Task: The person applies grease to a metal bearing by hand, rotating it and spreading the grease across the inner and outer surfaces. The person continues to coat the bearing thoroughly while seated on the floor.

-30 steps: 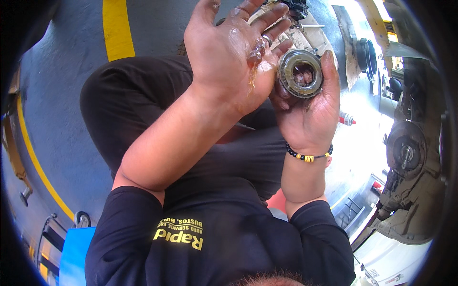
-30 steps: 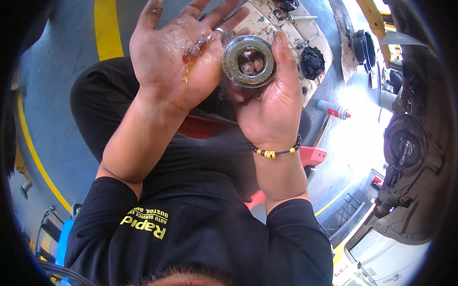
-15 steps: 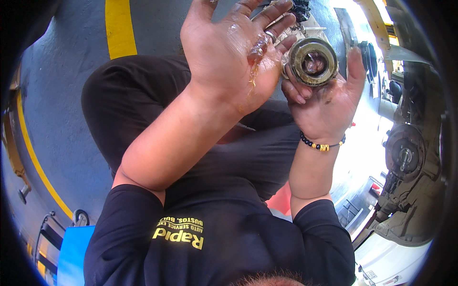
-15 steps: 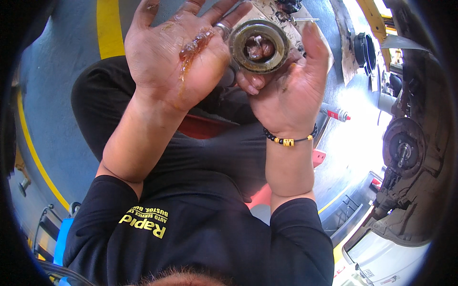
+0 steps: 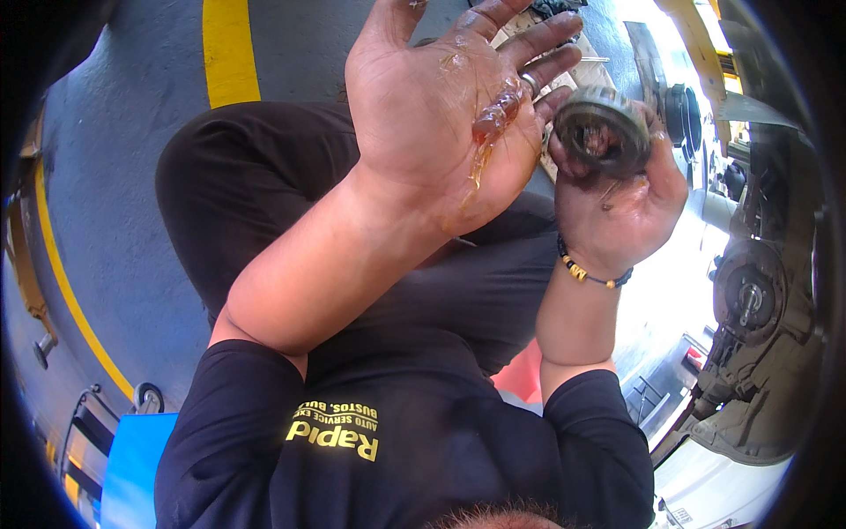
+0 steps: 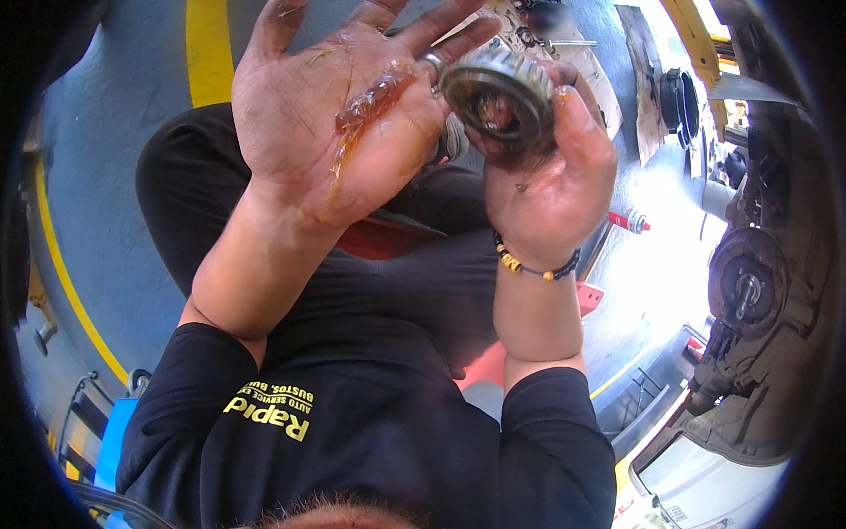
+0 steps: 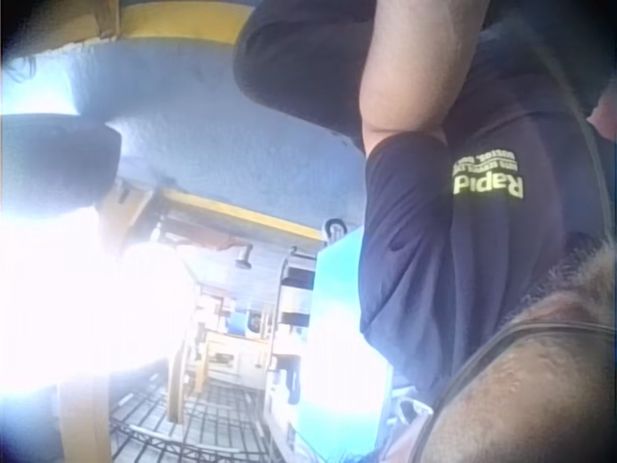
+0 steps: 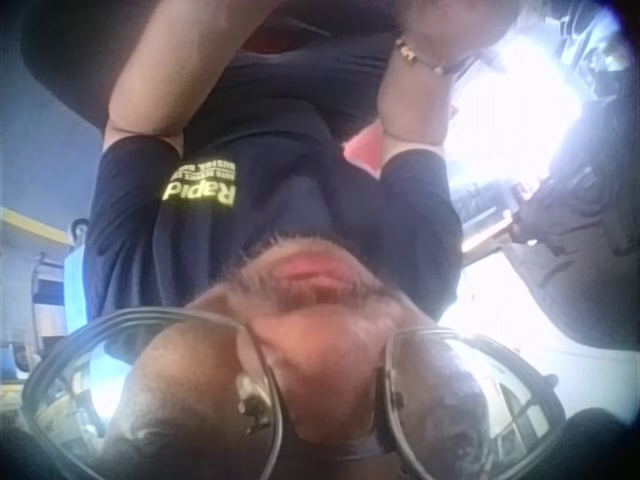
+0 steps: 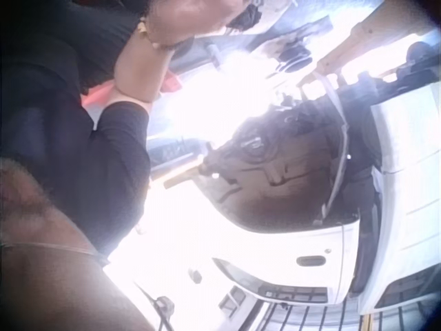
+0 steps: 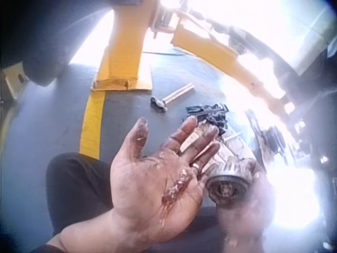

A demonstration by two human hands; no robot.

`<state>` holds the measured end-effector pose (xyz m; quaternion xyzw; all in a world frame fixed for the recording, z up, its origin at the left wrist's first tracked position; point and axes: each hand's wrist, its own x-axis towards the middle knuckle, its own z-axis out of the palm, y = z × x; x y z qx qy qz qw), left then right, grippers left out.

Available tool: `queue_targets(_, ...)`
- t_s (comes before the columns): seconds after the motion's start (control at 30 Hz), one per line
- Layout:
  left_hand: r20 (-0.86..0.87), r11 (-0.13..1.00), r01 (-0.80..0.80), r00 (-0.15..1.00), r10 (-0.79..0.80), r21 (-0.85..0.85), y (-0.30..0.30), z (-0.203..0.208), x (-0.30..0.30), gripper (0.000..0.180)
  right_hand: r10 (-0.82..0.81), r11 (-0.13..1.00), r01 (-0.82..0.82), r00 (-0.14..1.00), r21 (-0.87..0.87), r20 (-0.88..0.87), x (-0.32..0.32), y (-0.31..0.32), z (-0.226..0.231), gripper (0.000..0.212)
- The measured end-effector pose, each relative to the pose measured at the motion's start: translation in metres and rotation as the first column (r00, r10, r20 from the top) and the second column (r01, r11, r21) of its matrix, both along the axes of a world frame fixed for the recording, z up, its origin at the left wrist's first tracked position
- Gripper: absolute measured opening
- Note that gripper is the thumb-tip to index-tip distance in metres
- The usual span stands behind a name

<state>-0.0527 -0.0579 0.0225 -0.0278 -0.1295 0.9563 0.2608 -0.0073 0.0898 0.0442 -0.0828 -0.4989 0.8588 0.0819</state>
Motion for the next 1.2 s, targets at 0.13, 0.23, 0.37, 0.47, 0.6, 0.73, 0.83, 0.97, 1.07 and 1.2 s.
queue_targets(0.13, -0.023, 1.000, -0.007, 1.000, 0.007, 0.017, 0.000, 0.000, 0.004, 0.065, -0.020, 0.916, 0.099, 0.979, 0.388, -0.202, 0.000, -0.002, -0.021, 0.041)
queue_targets(0.23, -0.030, 0.999, -0.002, 1.000, 0.003, 0.037, -0.002, -0.003, 0.004, 0.064, -0.086, 0.896, 0.160, 0.977, 0.414, -0.193, -0.003, -0.010, -0.021, 0.038)
queue_targets(0.37, -0.035, 0.998, 0.004, 0.999, -0.002, 0.057, -0.001, -0.003, 0.005, 0.064, -0.143, 0.799, 0.233, 0.969, 0.554, -0.200, -0.004, -0.017, -0.016, 0.036)
queue_targets(0.47, -0.037, 0.998, 0.003, 0.999, -0.001, 0.060, -0.001, -0.002, 0.005, 0.063, 0.174, 0.627, 0.206, 0.903, 0.751, -0.392, -0.001, -0.013, -0.020, 0.037)
queue_targets(0.6, -0.041, 0.998, -0.001, 0.999, 0.004, 0.067, -0.001, -0.003, 0.005, 0.063, 0.443, 0.626, 0.060, 0.793, 0.778, -0.418, 0.001, -0.003, -0.008, 0.040)
queue_targets(0.73, -0.038, 0.996, 0.001, 0.999, 0.002, 0.094, 0.001, -0.003, 0.006, 0.062, 0.146, 0.698, 0.244, 0.872, 0.673, -0.467, -0.007, -0.013, -0.012, 0.037)
queue_targets(0.83, -0.039, 0.996, -0.001, 0.999, 0.005, 0.086, 0.000, -0.003, 0.006, 0.062, 0.408, 0.536, 0.202, 0.788, 0.820, -0.461, -0.001, -0.012, -0.006, 0.035)
queue_targets(0.97, -0.035, 0.995, -0.006, 0.999, 0.010, 0.099, 0.002, -0.004, 0.009, 0.062, 0.301, 0.679, 0.196, 0.805, 0.708, -0.512, -0.005, -0.008, -0.004, 0.037)
queue_targets(1.07, -0.032, 0.994, -0.003, 0.999, 0.006, 0.109, 0.002, -0.003, 0.011, 0.061, 0.284, 0.514, 0.292, 0.829, 0.807, -0.481, -0.004, -0.008, -0.006, 0.035)
queue_targets(1.2, -0.034, 0.994, -0.003, 0.999, 0.007, 0.109, 0.003, -0.004, 0.013, 0.061, 0.460, 0.625, 0.145, 0.725, 0.767, -0.513, -0.003, 0.002, -0.003, 0.039)
